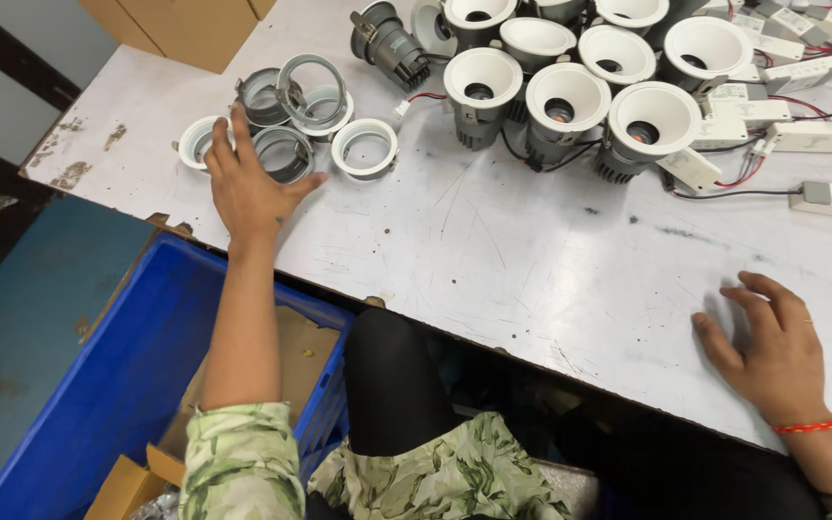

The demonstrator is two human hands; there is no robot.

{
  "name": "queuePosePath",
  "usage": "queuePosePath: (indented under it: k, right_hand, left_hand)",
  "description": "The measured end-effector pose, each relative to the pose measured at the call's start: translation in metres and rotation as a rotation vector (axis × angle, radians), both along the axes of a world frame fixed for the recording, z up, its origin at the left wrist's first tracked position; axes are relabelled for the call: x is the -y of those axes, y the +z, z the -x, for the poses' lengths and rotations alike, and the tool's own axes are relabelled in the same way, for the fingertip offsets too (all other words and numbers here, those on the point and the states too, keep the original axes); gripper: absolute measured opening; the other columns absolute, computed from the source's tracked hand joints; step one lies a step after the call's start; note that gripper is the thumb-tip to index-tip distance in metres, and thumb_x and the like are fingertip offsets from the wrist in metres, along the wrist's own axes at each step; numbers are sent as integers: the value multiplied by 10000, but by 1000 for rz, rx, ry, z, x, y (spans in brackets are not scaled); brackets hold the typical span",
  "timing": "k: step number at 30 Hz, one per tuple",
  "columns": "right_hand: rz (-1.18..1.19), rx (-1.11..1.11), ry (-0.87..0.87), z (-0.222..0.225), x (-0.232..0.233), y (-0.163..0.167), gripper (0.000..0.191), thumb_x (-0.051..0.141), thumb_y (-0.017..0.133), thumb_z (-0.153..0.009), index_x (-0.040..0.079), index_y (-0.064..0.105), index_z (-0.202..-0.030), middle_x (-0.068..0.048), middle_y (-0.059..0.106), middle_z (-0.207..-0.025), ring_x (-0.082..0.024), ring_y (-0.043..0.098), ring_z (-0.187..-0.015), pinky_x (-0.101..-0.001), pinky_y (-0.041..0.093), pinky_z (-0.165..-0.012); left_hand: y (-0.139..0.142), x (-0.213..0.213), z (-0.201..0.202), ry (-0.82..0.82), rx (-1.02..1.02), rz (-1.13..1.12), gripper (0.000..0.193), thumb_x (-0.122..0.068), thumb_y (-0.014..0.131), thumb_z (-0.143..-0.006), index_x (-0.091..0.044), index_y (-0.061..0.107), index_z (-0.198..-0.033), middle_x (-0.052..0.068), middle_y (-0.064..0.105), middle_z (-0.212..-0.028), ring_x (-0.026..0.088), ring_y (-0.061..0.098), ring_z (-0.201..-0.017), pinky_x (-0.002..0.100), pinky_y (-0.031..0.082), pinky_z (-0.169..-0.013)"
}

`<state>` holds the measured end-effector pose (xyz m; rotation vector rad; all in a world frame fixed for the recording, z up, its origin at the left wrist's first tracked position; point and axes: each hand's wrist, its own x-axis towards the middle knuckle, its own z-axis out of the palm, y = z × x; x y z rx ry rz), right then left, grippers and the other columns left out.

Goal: The person assembles recessed light fixtures by hand. They pick up metal rings from a blue bin, attach them to the light housing, and connect the power driver to the fixture. The person repeats this process for multiple units, placing completed fixtures on the table.

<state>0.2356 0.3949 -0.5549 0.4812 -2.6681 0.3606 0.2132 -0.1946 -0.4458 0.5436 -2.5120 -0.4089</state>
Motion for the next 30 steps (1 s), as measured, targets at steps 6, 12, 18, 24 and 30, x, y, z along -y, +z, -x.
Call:
queuePosePath:
  k: [6, 12, 18, 24, 30]
  right_hand:
    - [72, -22, 50, -2, 4, 8, 377, 283, 777, -907, 50, 690, -1190, -132, 645, -1324, -315, 640, -1154, -400, 545, -939]
    - [130, 9, 40, 3, 8, 9, 377, 229, 766, -839, 16, 667, -1135, -189, 622, -1330, -373, 600, -1137, -463, 528, -905]
    - [301, -176, 72, 5, -15, 18, 360, 164, 802, -888, 53, 630, -1184, -155, 597, -1337, -368, 578, -1262, -448, 508, -1036]
    - [175, -399, -287, 18, -137, 65, 395, 93, 819, -906, 33, 616, -1239, -149, 602, -1332, -356, 577, -1283, -455, 485, -1095]
    - [-225, -552, -678, 18, -296, 107, 422, 111, 745, -963, -70, 568, -1301, -209, 559, -1395, -412, 541, -1309, -483, 454, -1119]
  left_hand:
    - [-11, -11, 10, -19, 110, 197, 1050, -426, 934, -703, -115, 474, -1594, 188, 527, -1475, 410, 475, -1317, 525, 409, -1126]
    - [-51, -16, -5, -192, -472, 31, 895, -381, 959, -851, 21, 512, -1513, 226, 578, -1535, 388, 527, -1454, 489, 400, -1233]
    - [-97, -101, 18, -371, -461, -725, 855, -426, 888, -866, 7, 508, -1498, 210, 570, -1516, 385, 521, -1438, 506, 399, -1213]
    - [-115, -199, 37, -533, 1, -1527, 821, -472, 817, -882, -8, 504, -1483, 194, 562, -1496, 382, 516, -1423, 523, 399, -1194]
    - [-127, -233, 27, -469, 274, -1749, 794, -518, 746, -898, -23, 500, -1469, 178, 554, -1476, 379, 511, -1407, 540, 398, -1174]
